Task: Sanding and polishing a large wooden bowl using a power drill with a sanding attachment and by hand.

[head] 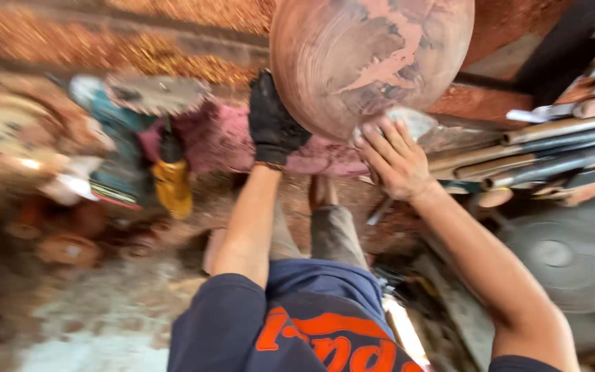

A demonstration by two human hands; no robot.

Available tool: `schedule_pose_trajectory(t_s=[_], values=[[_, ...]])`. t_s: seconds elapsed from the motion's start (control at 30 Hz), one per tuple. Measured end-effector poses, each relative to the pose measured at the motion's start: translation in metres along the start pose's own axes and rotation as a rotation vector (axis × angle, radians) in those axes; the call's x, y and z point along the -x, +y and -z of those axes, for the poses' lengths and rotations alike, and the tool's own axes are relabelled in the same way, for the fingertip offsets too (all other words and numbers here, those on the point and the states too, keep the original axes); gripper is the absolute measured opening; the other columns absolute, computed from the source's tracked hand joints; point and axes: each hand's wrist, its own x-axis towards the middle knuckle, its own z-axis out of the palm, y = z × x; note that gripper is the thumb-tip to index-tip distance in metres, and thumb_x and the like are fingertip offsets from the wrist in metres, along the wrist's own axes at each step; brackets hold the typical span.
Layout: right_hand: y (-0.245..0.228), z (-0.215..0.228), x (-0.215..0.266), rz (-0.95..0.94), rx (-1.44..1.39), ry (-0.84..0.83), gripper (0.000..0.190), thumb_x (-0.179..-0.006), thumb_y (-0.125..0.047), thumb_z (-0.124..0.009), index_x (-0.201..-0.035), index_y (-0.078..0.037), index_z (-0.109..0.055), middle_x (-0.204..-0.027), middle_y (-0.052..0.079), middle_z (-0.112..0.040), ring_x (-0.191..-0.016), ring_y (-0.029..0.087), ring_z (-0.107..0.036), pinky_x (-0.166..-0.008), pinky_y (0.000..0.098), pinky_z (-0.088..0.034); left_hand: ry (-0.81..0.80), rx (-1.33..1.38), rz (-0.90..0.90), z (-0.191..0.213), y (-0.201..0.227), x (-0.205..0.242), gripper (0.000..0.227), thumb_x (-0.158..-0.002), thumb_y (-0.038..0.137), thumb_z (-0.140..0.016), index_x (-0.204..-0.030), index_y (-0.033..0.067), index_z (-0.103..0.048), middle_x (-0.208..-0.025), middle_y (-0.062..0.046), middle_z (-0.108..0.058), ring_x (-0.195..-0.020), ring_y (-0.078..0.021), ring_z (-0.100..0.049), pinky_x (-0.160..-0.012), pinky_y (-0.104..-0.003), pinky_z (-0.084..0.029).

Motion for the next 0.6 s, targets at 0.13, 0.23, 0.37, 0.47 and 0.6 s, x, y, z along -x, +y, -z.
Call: schedule_pose_trajectory(t_s=[0.13, 0.23, 0.37, 0.47, 0.6], values=[[-0.001, 0.081, -0.138, -0.265, -0.188, 0.19, 0.04, -0.116, -0.007, -0.061, -0.154, 0.0, -0.048, -0.161, 0.02, -0.047, -0.151, 0.045, -0.04, -0.123, 0.05, -0.035, 0.083, 0.018, -0.099, -0.009, -0.008, -0.001, 0.085, -0.085, 0.063, -0.075, -0.142, 0.0043, -0.052, -0.138, -0.022, -0.057, -0.131, -0.0398, -0.052, -0.117, -0.05, -0.04], [-0.016, 0.028, -0.123, -0.279, -0.053, 0.263, 0.051, -0.105, -0.005, -0.062, -0.153, 0.005, -0.046, -0.159, 0.027, -0.044, -0.15, 0.049, -0.037, -0.129, 0.0571, -0.028, 0.007, 0.033, -0.109, -0.015, -0.01, 0.001, 0.088, -0.087, 0.067, -0.073, -0.147, 0.0075, -0.05, -0.144, -0.019, -0.057, -0.138, -0.0362, -0.052, -0.123, -0.047, -0.038], [-0.071, -0.017, -0.028, -0.223, -0.169, 0.312, 0.039, -0.105, -0.012, -0.06, -0.142, -0.001, -0.053, -0.151, 0.023, -0.051, -0.142, 0.046, -0.046, -0.121, 0.0556, -0.035, -0.017, -0.132, -0.108, -0.012, -0.005, 0.005, 0.095, -0.081, 0.073, -0.068, -0.148, 0.0082, -0.047, -0.148, -0.019, -0.053, -0.14, -0.0366, -0.049, -0.123, -0.048, -0.035], [-0.039, -0.004, -0.031, -0.295, -0.143, 0.295, 0.033, -0.107, -0.01, -0.056, -0.139, 0.0, -0.056, -0.14, 0.027, -0.059, -0.127, 0.043, -0.056, -0.11, 0.0541, -0.046, -0.064, -0.197, -0.097, -0.005, 0.006, 0.002, 0.097, -0.078, 0.074, -0.066, -0.148, 0.0086, -0.047, -0.148, -0.019, -0.052, -0.138, -0.0376, -0.048, -0.121, -0.049, -0.034], [0.007, 0.011, -0.061, -0.591, -0.285, 0.578, 0.026, -0.114, -0.011, -0.053, -0.138, -0.003, -0.06, -0.125, 0.022, -0.066, -0.115, 0.035, -0.066, -0.099, 0.0443, -0.057, -0.112, -0.204, -0.111, -0.016, 0.002, 0.011, 0.09, -0.079, 0.073, -0.067, -0.144, 0.0125, -0.052, -0.146, -0.017, -0.055, -0.137, -0.0369, -0.049, -0.118, -0.051, -0.035]])
